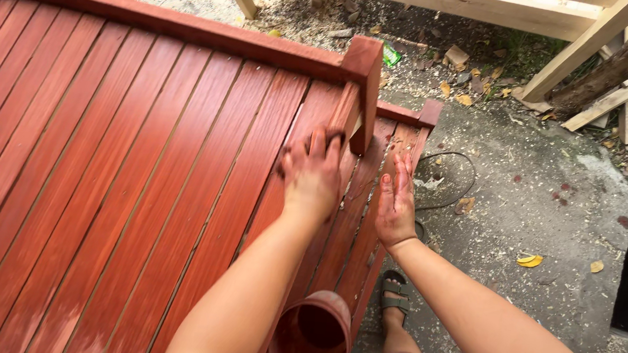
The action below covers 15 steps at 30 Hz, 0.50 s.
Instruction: The person wipes a reddish-brown wooden bench with a cloth, cleaning the slats and frame. They dip the cloth into a bucket of liquid and continue wiping different sections of the bench surface and edges.
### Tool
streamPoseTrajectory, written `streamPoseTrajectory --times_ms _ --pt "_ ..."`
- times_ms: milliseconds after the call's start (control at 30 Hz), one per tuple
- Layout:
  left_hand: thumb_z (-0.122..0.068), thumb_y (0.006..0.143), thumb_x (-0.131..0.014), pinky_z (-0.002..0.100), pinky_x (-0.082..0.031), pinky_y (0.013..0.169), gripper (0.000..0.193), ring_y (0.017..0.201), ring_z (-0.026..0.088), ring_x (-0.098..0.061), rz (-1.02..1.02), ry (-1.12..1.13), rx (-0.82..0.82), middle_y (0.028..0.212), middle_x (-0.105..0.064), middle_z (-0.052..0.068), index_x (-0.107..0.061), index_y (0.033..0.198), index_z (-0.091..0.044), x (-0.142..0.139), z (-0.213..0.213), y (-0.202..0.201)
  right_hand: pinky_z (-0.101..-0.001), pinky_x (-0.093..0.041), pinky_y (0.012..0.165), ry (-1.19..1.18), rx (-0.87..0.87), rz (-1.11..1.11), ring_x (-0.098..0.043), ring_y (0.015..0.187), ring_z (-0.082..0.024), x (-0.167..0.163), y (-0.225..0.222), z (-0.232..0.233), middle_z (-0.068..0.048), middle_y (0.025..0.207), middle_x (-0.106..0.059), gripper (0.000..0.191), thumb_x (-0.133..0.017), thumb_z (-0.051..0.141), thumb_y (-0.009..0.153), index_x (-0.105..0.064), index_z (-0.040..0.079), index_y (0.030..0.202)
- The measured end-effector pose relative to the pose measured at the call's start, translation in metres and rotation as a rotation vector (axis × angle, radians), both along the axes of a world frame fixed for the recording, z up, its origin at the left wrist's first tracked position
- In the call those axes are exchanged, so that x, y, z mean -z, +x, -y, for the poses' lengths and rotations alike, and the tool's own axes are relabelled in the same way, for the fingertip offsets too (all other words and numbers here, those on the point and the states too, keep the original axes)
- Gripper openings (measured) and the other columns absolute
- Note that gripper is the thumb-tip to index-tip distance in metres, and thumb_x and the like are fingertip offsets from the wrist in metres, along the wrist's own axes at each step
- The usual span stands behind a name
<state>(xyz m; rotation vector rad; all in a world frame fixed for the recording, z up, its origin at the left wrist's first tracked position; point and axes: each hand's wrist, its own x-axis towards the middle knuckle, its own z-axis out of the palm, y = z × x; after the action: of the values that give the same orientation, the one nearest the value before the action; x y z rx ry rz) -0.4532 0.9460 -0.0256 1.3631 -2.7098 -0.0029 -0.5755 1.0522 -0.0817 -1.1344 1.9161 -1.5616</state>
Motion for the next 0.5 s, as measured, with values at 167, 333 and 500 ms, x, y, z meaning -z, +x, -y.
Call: streamPoseTrajectory --times_ms 167,333,500 --pt "-0.016 0.086 -0.06 0.059 -0.041 0.099 0.055 0.127 0.041 -0.043 0.041 -0.075 -0.044 0.15 -0.04 0.013 -0.051 0.14 -0.015 0.004 0.062 -0.078 -0.0435 -0.021 0.127 0.028 -0.046 -0.023 -0.023 0.157 -0.037 -0.007 -0.031 -0.002 -0.025 0.168 -0.024 0.05 -0.04 0.023 0.111 -0.036 0.0 0.155" --pt "-0.015 0.088 -0.06 0.057 -0.042 0.097 0.049 0.124 0.04 -0.045 0.054 0.065 -0.107 0.149 -0.039 0.015 -0.047 0.134 -0.021 -0.007 0.076 -0.099 -0.0433 -0.025 0.126 0.028 -0.026 -0.101 -0.027 0.157 -0.038 -0.011 -0.041 -0.01 -0.025 0.167 -0.027 0.049 -0.042 0.023 0.11 -0.038 0.001 0.154" --pt "-0.015 0.089 -0.058 0.059 -0.042 0.095 0.046 0.126 0.042 -0.044 0.026 0.086 -0.151 0.142 -0.044 0.013 -0.048 0.133 -0.027 -0.009 0.052 -0.074 -0.0439 -0.024 0.125 0.032 -0.042 -0.08 -0.027 0.155 -0.041 -0.017 -0.027 -0.026 -0.028 0.166 -0.027 0.047 -0.041 0.021 0.11 -0.04 0.0 0.153"
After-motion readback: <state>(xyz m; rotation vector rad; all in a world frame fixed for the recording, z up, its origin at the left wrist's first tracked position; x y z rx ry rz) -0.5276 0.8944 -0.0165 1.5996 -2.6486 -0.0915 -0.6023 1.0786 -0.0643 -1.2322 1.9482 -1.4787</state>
